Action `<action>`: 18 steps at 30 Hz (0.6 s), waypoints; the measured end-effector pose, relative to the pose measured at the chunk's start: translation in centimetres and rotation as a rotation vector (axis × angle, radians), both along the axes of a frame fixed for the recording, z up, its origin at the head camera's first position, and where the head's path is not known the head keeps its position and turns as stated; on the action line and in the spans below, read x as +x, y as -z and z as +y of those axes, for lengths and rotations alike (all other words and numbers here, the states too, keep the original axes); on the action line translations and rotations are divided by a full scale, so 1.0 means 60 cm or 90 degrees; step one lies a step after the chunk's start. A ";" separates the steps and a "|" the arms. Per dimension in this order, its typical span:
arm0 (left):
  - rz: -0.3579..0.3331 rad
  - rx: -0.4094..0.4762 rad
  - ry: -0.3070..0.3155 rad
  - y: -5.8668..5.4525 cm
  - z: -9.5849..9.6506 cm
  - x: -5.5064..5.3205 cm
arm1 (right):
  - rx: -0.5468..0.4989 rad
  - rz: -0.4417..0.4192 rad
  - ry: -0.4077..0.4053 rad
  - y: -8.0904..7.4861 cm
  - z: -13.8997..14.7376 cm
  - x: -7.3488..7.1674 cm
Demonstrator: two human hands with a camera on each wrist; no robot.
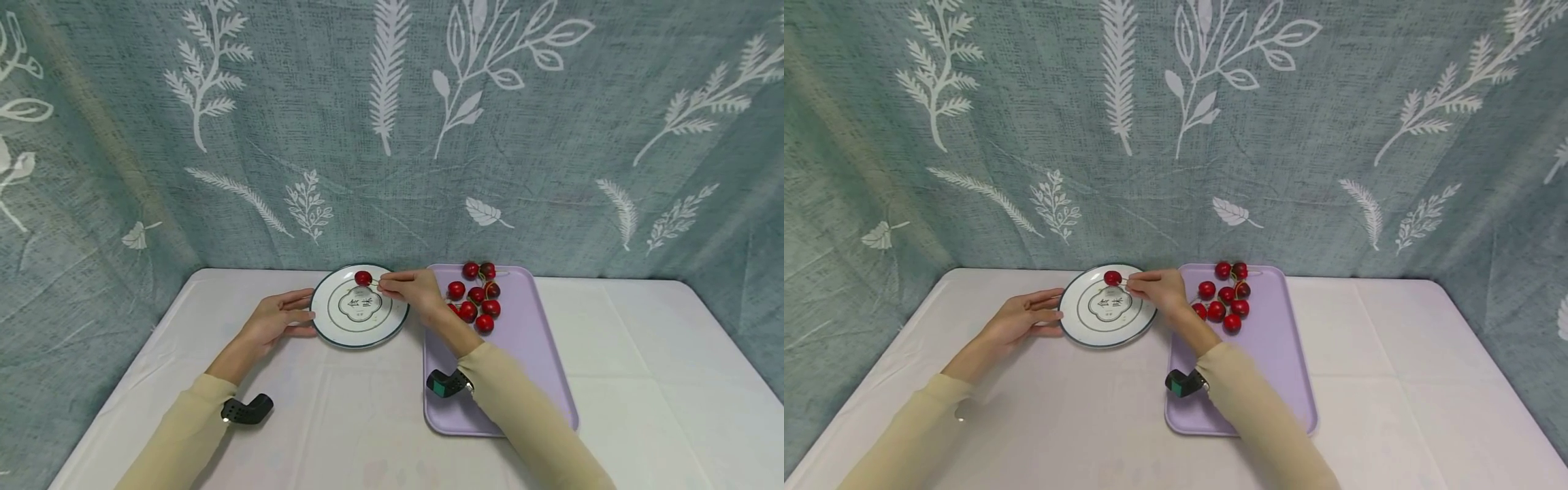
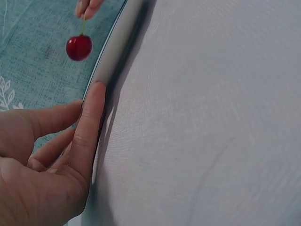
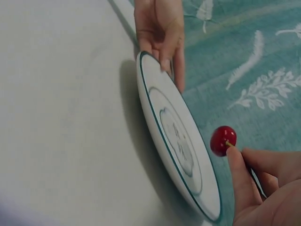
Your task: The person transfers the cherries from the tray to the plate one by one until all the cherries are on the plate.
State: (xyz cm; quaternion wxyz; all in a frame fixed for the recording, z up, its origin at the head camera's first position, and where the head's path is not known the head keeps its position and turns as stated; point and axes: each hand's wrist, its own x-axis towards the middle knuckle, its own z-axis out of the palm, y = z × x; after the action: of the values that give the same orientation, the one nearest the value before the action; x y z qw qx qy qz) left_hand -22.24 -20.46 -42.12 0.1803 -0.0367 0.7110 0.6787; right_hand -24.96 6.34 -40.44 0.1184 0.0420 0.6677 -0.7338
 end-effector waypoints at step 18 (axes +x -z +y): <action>-0.011 -0.002 0.003 -0.004 0.000 -0.008 | 0.020 0.023 0.032 0.019 -0.064 -0.002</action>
State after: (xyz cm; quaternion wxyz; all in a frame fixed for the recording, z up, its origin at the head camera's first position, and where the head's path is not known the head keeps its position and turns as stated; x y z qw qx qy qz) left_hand -22.72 -20.48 -41.86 0.1878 -0.0410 0.7108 0.6766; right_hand -25.10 2.51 -41.58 0.0875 0.0473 0.6796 -0.7268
